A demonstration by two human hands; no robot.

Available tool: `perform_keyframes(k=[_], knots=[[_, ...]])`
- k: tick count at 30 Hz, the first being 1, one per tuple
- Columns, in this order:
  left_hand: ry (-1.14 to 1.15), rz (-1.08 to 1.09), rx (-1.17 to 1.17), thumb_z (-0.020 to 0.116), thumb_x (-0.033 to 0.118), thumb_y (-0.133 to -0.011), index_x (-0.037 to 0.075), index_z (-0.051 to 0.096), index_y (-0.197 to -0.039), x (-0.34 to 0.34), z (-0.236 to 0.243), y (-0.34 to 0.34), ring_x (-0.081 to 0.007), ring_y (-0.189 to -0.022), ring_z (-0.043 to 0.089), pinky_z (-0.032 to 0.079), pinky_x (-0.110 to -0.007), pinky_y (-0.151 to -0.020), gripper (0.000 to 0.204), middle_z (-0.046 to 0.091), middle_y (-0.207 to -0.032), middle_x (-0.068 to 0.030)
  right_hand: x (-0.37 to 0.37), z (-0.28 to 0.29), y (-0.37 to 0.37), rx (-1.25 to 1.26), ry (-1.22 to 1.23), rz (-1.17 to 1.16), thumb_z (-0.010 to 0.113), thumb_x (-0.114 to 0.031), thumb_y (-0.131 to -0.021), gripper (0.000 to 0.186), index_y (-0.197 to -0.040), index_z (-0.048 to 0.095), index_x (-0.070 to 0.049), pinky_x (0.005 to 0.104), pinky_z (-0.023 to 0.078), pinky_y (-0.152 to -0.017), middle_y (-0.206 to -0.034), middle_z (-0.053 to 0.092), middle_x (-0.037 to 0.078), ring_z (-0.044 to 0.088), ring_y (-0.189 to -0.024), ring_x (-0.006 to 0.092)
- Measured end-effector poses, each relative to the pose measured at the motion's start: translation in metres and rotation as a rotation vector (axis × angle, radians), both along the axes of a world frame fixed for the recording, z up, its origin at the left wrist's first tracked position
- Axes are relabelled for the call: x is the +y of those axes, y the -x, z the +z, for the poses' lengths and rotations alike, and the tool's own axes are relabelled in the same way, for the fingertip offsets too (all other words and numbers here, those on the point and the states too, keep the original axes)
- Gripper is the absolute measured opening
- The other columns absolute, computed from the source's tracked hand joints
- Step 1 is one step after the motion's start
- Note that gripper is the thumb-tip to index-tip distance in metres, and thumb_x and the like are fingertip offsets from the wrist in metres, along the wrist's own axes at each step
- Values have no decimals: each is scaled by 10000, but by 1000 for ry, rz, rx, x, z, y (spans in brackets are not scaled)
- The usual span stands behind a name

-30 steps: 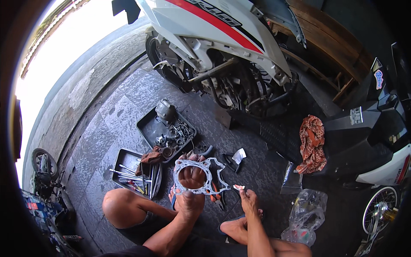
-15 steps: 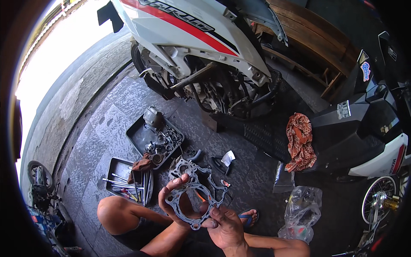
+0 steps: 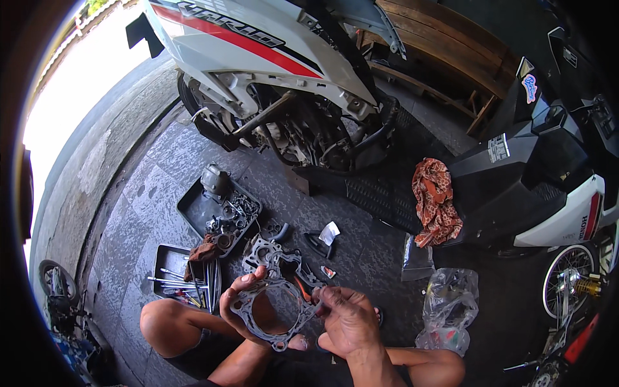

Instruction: The person applies a liquid sealant from a tube to the surface of a metal engine gasket, handling the gasket by hand and then picking up a small metal component.

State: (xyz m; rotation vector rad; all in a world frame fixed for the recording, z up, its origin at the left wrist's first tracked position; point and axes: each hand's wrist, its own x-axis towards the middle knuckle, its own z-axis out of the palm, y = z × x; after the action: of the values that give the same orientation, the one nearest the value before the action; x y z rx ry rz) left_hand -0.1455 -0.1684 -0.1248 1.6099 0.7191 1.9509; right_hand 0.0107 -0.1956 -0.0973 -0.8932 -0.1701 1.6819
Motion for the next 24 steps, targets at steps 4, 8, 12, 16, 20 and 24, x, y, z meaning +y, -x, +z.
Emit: perform_keyframes(k=[4,8,12,16,20,24], knots=[[2,-12,-27,997,469,-490,140,174,-1531,2,4,3,-343,-1348,466,374,-500,-1136,1367,429,-1431,-144,9,4,-15,-178,-49,6,713,-187,-933,264,-1077,697,34,321,508,-814,-1037,715,109,667,-933,182],[-21,-141,-107,999,468,-487,120,192,-1528,7,-1,2,-343,-1342,471,372,-507,-1132,1362,448,-1414,-147,6,15,-22,-115,-65,254,724,-176,-922,345,-1148,662,77,363,513,-893,-1052,709,133,672,-963,211],[80,-281,-214,1001,471,-476,106,188,-1532,7,3,1,-346,-1335,481,373,-509,-1129,1383,464,-1398,-157,7,11,-33,-89,-53,264,728,-145,-908,283,-1072,694,83,386,507,-931,-1056,707,146,674,-969,237],[114,-380,-334,1007,407,-500,98,205,-1531,9,5,6,-380,-1328,489,369,-546,-1134,1342,445,-1410,-216,15,17,-42,-167,-75,204,729,-99,-906,184,-998,731,60,308,509,-931,-1132,676,117,649,-998,173],[176,-469,-361,1005,377,-523,88,197,-1534,7,12,9,-380,-1330,484,366,-552,-1132,1326,438,-1417,-208,14,33,-43,-137,-100,410,740,-71,-885,176,-951,723,91,377,573,-851,-1105,652,197,688,-914,255],[262,-571,-431,1017,439,-424,70,221,-1512,3,18,7,-382,-1314,494,382,-541,-1129,1398,455,-1381,-220,12,35,-41,-45,-26,470,734,-36,-885,168,-986,712,97,325,566,-852,-1070,672,160,684,-916,214]])
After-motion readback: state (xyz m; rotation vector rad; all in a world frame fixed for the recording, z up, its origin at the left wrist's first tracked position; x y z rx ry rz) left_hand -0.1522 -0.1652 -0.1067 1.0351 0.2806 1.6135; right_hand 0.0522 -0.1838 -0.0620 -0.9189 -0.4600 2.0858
